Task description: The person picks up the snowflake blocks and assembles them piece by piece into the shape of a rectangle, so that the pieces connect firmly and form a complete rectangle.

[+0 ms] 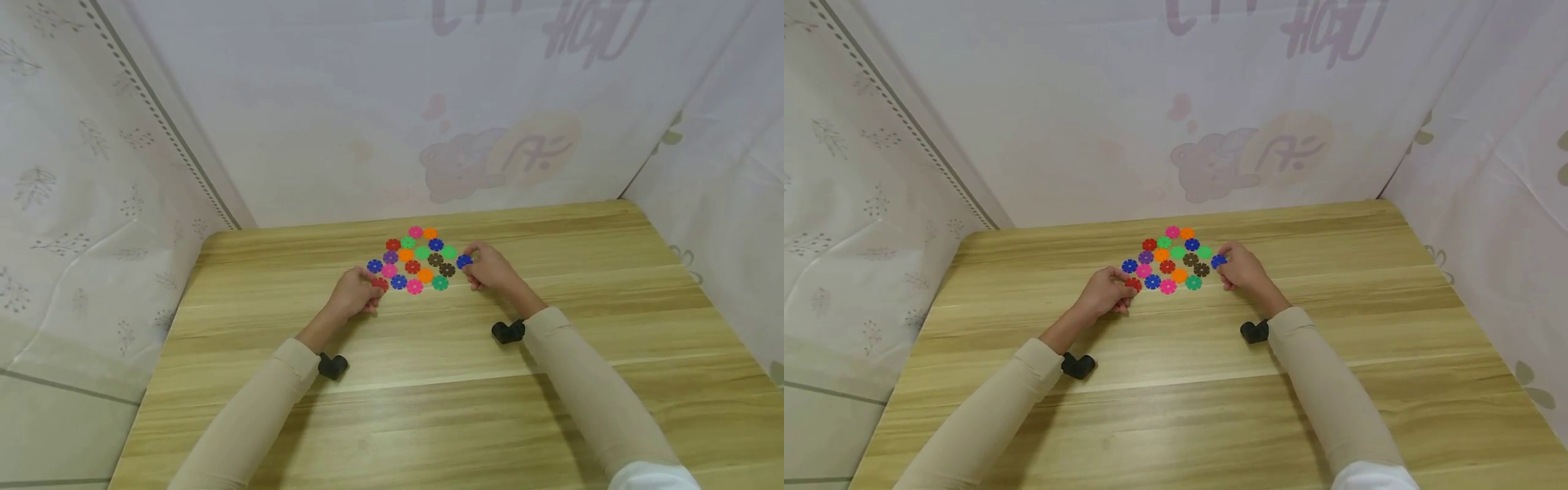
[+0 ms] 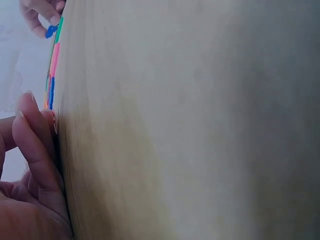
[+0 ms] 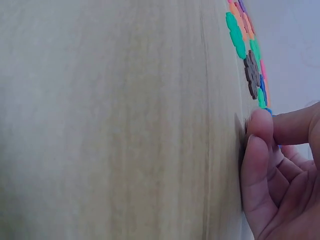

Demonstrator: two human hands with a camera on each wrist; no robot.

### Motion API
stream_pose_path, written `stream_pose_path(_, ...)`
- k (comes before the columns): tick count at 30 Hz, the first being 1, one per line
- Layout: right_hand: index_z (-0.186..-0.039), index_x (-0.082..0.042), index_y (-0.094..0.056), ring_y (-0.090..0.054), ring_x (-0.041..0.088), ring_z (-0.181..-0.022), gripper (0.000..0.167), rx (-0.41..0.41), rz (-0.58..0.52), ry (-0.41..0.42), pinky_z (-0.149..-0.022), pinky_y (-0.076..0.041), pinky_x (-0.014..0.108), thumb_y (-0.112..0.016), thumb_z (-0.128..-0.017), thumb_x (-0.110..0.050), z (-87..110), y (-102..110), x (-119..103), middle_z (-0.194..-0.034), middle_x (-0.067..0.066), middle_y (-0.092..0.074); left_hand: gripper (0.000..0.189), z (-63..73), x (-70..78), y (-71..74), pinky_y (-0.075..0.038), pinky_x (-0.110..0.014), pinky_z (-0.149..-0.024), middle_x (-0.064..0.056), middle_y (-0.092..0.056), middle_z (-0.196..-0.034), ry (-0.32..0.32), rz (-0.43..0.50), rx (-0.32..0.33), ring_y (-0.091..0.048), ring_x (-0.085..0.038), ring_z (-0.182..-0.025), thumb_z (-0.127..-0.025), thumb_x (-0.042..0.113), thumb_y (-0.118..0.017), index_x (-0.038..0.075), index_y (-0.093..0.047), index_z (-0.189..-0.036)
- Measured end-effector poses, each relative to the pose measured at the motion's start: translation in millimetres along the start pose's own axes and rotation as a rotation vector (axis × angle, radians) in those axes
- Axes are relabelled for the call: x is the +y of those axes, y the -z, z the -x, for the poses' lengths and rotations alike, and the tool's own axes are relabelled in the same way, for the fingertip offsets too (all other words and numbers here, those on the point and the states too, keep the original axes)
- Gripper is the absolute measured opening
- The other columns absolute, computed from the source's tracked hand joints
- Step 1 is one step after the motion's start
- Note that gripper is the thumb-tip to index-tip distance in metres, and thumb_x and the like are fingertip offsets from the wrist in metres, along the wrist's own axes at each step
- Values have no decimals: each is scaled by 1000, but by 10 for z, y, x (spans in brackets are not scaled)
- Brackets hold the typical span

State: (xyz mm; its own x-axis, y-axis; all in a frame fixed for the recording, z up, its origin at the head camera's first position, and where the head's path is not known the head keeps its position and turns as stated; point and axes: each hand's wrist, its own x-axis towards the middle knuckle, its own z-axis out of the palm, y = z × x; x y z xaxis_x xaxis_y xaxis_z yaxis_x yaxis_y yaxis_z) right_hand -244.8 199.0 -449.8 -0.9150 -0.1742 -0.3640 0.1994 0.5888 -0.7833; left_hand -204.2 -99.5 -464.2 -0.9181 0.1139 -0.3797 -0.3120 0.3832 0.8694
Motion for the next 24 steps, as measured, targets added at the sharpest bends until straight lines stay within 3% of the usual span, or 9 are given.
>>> stream_pose_path(7, -126, 0, -38, -57, 16, -51, 35, 18, -26, -18, -50, -53, 27, -55, -96, -6, 23, 13, 7, -68, 9, -59, 16, 27, -1, 17, -48, -20, -43, -7, -62, -62, -48, 8, -18, -56, -11, -43, -90, 5, -67, 0, -58, -103)
stream_pose_path(12, -106, 3, -48, -58, 15, -49, 16, 10, -5, 14, -50, -53, 27, -54, -97, -8, 14, 26, 30, -65, 7, -59, 15, 31, -12, 23, -50, -20, -44, -7, -61, -61, -62, 6, -21, -56, -12, -43, -90, 5, -67, 0, -59, -102)
stream_pose_path(15, -95, 2, -51, -58, 15, -50, 14, 5, 18, 29, -51, -53, 28, -52, -99, -11, -2, 25, 42, -65, 6, -58, 11, 28, -15, 30, -49, -21, -45, -7, -61, -61, -51, 3, -22, -57, -12, -44, -92, 7, -64, 1, -60, -100)
stream_pose_path(24, -98, 3, -53, -61, 17, -52, 26, 1, 6, 21, -54, -56, 31, -41, -105, -19, 0, 61, 56, -68, 8, -61, 15, 61, 44, 42, -52, -25, -48, -10, -62, -67, -10, 6, -42, -60, -15, -47, -99, 15, -56, 2, -61, -95)
